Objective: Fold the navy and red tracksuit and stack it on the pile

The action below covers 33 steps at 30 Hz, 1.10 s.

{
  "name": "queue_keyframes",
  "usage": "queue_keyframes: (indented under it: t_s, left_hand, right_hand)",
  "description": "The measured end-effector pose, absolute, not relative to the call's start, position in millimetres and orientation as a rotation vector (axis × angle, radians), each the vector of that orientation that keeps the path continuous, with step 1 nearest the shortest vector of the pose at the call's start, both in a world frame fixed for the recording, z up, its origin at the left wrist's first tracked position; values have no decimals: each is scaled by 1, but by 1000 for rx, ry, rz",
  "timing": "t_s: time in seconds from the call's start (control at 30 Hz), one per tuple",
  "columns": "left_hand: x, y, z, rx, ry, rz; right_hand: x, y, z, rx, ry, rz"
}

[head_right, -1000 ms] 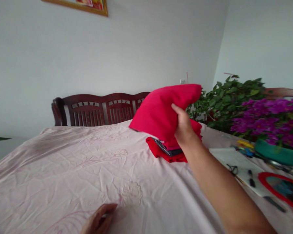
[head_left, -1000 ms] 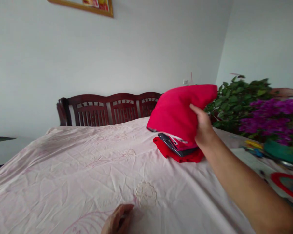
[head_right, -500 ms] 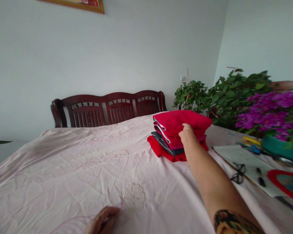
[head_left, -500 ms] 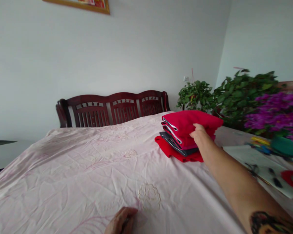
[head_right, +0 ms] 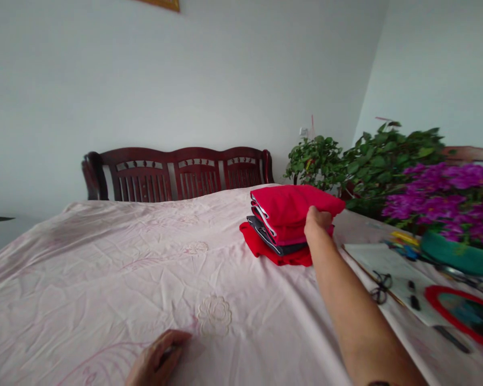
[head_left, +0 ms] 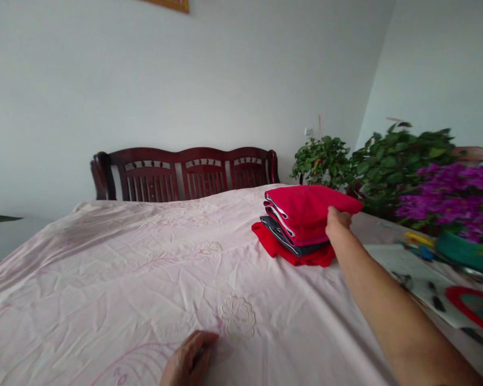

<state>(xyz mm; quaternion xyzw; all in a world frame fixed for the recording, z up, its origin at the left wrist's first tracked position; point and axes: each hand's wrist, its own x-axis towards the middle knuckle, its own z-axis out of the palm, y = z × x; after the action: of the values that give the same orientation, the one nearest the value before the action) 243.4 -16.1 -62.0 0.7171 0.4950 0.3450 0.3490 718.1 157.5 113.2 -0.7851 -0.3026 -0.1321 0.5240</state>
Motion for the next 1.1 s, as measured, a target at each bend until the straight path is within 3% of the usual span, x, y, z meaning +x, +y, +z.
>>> queue_keyframes:
  t_s: [0.1,0.23,0.43,0.57,0.67,0.73,0.83,0.97,1.1]
  left_hand:
    - [245,-17,-61,1849,1296,884]
    - [245,-18,-52,1881,1289,806]
    - [247,-22,-38,1894,1305,781]
    - [249,-23,-35,1888,1317,790]
    - [248,-23,-36,1903,1305,808]
    - [247,-22,-39,1909,1304,836]
    - [245,-20,-45,1954,1306,874]
    - [241,-21,-55,2141,1377,822]
    - [227,-27,-59,2367,1553,573]
  right_hand:
    - [710,149,120,-1874,-559,-379]
    - [687,156,130,-1879,-1036,-602]
    - [676,183,117,-2185,-1494,-311]
    - [670,183,124,-2111,-1416,-370]
    - [634,164,123,-1784,-1483,-551]
    - [596,141,105,-1461,-1671,-581]
    - [534,100,50,-1267,-2006,-369]
    - [482,55,-28,-1548,-2264,-108]
    - [479,33,-59,-1749,-2285,-22]
